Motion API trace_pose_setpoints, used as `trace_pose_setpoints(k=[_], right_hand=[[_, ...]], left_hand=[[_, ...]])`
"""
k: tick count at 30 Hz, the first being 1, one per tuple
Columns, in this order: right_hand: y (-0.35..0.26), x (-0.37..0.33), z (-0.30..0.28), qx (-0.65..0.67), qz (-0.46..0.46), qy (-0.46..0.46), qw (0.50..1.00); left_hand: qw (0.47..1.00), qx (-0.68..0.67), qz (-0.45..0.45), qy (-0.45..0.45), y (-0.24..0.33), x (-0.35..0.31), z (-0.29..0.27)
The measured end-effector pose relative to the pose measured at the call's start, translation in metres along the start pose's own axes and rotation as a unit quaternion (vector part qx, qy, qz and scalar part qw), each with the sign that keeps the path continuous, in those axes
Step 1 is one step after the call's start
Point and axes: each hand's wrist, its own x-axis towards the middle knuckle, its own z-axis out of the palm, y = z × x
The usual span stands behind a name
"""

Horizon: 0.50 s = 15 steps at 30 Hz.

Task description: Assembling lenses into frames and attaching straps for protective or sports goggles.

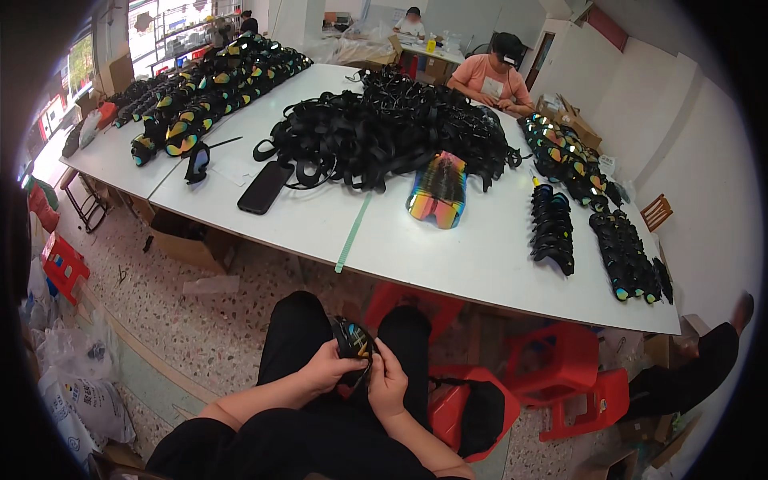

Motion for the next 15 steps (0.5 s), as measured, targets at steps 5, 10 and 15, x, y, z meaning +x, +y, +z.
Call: trace_pose_setpoints(k=[5,10,15], right_hand=[[0.011,0.004,0.001,-0.031,-0.019,-0.010,0.999],[0.024,-0.001,0.004,0.069,0.084,-0.054,0.993],[0.018,-0.001,0.005,0.295,0.374,-0.141,0.868]], left_hand=[[0.999,0.026,-0.009,0.022,0.005,0.006,0.000],[0.996,-0.071,-0.001,0.046,0.004,0.016,-0.009],[0.995,-0.086,0.005,0.055,0.008,0.018,-0.017]])
